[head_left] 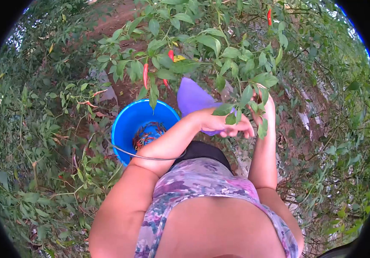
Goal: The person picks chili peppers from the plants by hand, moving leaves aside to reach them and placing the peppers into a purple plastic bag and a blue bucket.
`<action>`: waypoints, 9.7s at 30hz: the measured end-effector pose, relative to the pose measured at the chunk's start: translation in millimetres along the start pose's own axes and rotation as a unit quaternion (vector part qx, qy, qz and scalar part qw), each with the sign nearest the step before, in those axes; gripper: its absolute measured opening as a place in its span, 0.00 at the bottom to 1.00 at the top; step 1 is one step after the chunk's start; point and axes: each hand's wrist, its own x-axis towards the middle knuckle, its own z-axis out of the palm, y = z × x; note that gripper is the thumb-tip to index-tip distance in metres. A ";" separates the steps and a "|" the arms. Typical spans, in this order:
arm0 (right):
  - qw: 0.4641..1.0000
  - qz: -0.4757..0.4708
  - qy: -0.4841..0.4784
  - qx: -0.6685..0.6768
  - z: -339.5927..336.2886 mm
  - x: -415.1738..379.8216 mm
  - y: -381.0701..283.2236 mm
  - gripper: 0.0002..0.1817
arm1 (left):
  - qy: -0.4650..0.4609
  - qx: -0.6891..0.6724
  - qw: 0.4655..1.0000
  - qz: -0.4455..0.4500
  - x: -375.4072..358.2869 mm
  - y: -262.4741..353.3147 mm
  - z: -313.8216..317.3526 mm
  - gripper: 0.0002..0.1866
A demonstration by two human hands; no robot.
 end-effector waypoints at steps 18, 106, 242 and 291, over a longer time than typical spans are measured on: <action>0.836 0.060 -0.413 -0.357 128.6 -28.4 51.4 0.20 | -0.218 0.161 0.957 -0.099 14.0 -53.0 38.1 0.19; 0.610 -0.338 -0.469 -0.541 365.9 -3.0 218.7 0.11 | 0.533 -0.353 0.454 0.620 -221.2 -146.6 -142.3 0.12; 0.556 -0.152 -0.762 -0.297 369.3 -68.3 277.3 0.16 | 0.771 -0.185 0.369 0.485 -280.2 -164.6 -136.4 0.15; 0.706 -0.118 -0.680 -0.159 427.2 -15.5 233.2 0.07 | 0.763 -0.139 0.409 0.481 -343.1 -110.3 -68.3 0.07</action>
